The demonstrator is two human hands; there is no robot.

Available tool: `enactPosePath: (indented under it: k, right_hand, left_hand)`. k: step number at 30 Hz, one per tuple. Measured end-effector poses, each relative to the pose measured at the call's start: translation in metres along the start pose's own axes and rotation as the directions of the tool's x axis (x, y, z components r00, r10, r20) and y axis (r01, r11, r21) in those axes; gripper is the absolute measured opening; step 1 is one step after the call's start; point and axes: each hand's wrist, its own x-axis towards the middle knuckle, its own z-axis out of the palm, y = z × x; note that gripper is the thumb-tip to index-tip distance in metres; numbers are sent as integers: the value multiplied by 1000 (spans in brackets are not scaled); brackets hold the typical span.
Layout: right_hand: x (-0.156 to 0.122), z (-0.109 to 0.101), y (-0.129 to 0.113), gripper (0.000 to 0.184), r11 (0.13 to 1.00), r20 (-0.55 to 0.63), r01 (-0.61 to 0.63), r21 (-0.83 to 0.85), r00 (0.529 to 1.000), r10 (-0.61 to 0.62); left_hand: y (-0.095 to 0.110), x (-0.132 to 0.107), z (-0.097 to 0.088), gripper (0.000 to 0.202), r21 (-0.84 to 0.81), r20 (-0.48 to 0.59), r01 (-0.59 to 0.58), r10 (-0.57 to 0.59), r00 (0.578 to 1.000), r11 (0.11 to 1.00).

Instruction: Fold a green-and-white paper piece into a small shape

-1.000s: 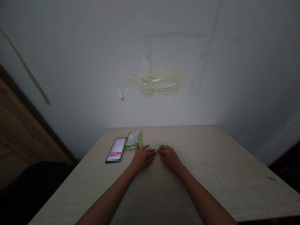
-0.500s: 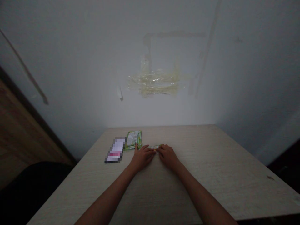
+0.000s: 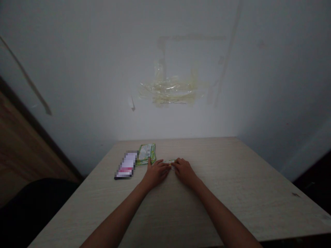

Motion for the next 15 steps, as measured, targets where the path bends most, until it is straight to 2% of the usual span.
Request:
enactPosePath:
  k: [5, 11, 15]
  right_hand:
    - [3, 6, 4, 35, 999, 7, -36, 0, 999, 36]
    - [0, 5, 10, 36, 970, -58, -53, 237, 996, 69]
    - [-2, 4, 13, 34, 954, -68, -74, 291, 993, 97]
  left_hand:
    - [-1, -1, 2, 28, 9, -13, 14, -14, 1000, 1000]
    - [1, 0, 1, 25, 4, -23, 10, -10, 1000, 1000]
    - [3, 0, -2, 25, 6, -21, 1, -1, 1000, 1000]
